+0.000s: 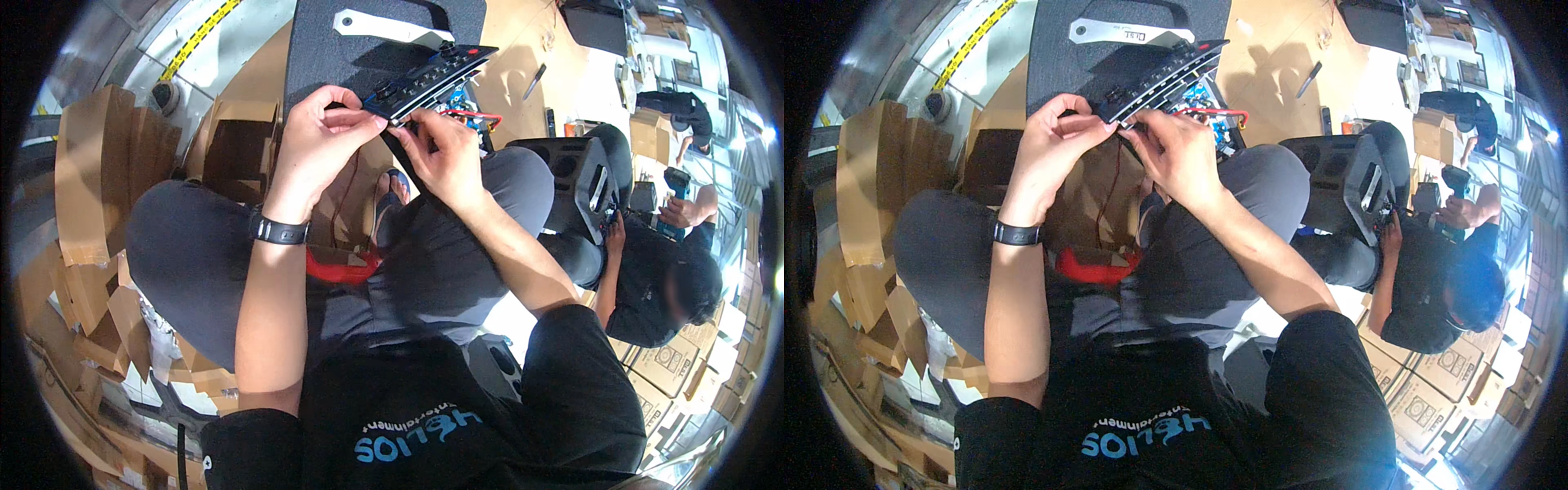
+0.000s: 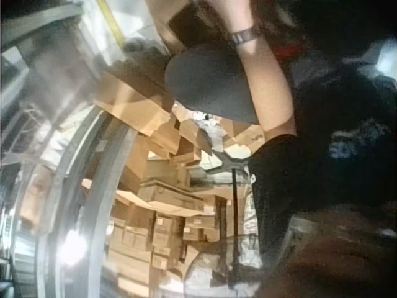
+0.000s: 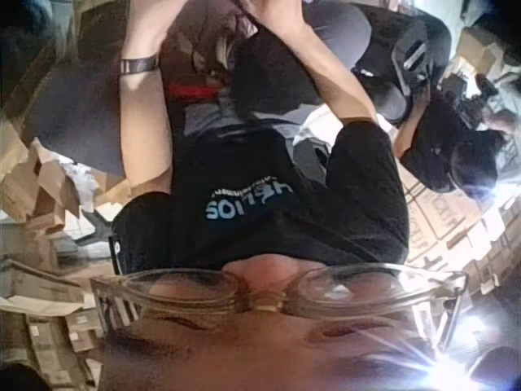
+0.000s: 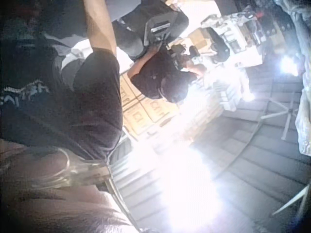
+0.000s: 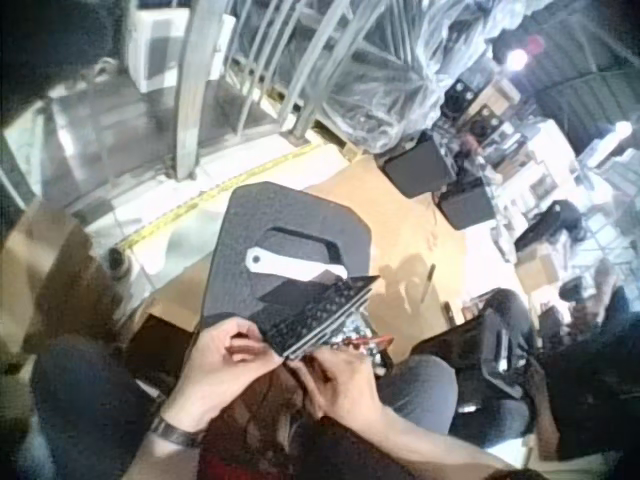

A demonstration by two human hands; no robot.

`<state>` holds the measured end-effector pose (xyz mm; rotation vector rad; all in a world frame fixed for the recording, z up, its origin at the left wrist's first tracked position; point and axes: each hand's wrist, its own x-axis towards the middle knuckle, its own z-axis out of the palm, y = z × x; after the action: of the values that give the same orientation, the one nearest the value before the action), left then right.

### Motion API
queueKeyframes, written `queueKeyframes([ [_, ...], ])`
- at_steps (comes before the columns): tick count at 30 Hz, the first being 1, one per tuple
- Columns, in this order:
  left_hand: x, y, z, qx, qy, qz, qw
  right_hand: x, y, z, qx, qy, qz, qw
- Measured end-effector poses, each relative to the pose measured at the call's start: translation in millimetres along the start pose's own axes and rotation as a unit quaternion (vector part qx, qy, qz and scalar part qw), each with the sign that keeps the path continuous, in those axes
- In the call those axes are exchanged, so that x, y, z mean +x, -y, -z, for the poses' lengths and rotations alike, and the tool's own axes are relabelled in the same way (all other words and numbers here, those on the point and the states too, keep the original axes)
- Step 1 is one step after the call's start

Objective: The person sits on the floor and works on an open electronic device, inserting a small black module into a slot on the circuit board. They then use an orange-handled tool to apply a substance to a component on the board. The device remains open on their lap during the process.

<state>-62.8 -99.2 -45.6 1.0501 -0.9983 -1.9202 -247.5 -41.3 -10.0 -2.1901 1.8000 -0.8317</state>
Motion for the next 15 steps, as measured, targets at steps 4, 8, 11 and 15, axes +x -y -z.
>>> queueKeyframes([
  [4,-4.0,7.7,-5.2,-0.055,-0.014,-0.026,0.998,-0.8,4.5,1.4,0.013,0.013,-0.037,0.999],
  [8,-5.7,8.3,-6.0,-0.045,-0.024,-0.034,0.998,1.9,7.2,2.4,0.008,-0.002,-0.030,0.999],
  [11,-4.8,4.0,-5.6,-0.036,-0.024,-0.016,0.999,2.3,7.8,3.4,0.016,-0.014,-0.027,0.999],
  [15,-5.8,-4.9,-2.4,-0.036,-0.008,0.009,0.999,0.5,8.5,4.8,0.030,-0.017,-0.036,0.999],
])
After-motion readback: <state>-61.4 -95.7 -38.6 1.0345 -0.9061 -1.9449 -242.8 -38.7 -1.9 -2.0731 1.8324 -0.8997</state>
